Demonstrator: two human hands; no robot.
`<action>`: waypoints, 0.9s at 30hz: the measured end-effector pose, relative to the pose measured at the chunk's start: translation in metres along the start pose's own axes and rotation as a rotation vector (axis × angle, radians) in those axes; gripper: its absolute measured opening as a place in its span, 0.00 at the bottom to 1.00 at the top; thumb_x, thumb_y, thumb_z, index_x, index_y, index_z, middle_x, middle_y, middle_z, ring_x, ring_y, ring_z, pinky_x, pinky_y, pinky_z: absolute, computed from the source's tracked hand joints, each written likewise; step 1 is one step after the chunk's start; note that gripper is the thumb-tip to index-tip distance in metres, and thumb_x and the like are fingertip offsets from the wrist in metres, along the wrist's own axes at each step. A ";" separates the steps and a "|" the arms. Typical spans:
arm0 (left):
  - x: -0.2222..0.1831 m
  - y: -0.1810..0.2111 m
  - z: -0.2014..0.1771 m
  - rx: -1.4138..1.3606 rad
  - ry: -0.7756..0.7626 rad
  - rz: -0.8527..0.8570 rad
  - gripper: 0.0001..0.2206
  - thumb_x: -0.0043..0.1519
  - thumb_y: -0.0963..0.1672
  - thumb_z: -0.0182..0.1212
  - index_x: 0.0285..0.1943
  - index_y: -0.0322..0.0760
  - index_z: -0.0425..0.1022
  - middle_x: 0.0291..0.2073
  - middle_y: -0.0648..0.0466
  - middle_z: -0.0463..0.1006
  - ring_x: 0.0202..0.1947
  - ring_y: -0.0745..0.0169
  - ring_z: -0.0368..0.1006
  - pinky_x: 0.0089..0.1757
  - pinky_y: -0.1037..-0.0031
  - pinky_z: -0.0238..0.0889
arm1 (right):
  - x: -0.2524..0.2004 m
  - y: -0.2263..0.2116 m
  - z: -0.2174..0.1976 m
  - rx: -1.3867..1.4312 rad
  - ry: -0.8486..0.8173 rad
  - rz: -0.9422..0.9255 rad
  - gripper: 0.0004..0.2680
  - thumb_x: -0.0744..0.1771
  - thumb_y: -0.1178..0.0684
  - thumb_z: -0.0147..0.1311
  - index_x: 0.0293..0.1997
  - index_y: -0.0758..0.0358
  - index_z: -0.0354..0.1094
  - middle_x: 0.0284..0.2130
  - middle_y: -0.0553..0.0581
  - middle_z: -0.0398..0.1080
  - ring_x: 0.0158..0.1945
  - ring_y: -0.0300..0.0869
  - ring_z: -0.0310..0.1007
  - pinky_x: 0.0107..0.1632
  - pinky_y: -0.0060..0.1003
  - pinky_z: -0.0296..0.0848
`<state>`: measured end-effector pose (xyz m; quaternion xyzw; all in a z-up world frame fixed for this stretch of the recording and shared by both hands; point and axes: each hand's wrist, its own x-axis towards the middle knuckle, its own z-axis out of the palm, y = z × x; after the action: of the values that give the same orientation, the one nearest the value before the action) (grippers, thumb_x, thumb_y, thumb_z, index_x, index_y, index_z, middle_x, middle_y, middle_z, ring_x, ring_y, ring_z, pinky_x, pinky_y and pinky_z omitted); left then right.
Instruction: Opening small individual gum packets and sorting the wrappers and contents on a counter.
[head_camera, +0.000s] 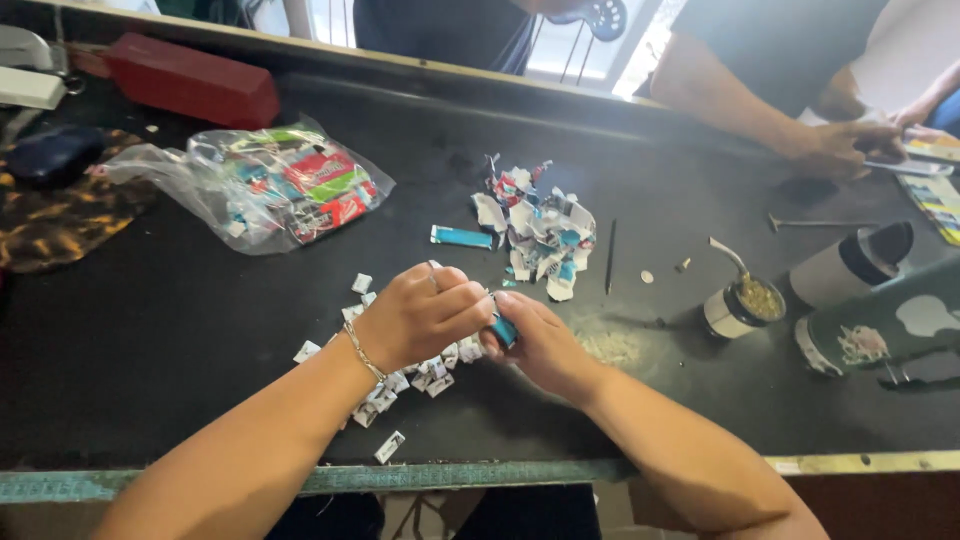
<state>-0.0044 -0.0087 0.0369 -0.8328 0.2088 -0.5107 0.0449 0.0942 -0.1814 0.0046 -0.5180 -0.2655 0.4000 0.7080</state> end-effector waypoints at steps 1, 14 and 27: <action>0.000 0.002 -0.001 -0.034 0.020 -0.040 0.08 0.67 0.41 0.50 0.37 0.50 0.72 0.32 0.63 0.69 0.33 0.62 0.69 0.32 0.75 0.66 | -0.001 0.000 -0.001 -0.016 -0.017 -0.027 0.14 0.73 0.51 0.39 0.38 0.72 0.66 0.16 0.66 0.62 0.18 0.43 0.58 0.21 0.27 0.54; -0.017 -0.012 0.016 -0.732 -0.069 -0.741 0.08 0.70 0.47 0.54 0.41 0.44 0.75 0.26 0.56 0.76 0.26 0.55 0.77 0.33 0.64 0.71 | 0.013 -0.004 -0.034 0.033 -0.155 -0.150 0.12 0.75 0.51 0.35 0.45 0.69 0.63 0.22 0.67 0.66 0.26 0.46 0.67 0.27 0.32 0.68; -0.002 -0.002 0.010 -0.922 -0.321 -0.949 0.07 0.65 0.45 0.60 0.39 0.40 0.80 0.22 0.51 0.82 0.25 0.58 0.81 0.33 0.72 0.73 | 0.018 -0.009 -0.025 -0.341 0.070 -0.201 0.08 0.69 0.56 0.56 0.50 0.70 0.69 0.33 0.62 0.70 0.36 0.44 0.75 0.33 0.40 0.83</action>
<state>0.0043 -0.0076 0.0305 -0.8338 0.0080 -0.2040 -0.5129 0.1265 -0.1806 0.0039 -0.6149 -0.3552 0.2581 0.6551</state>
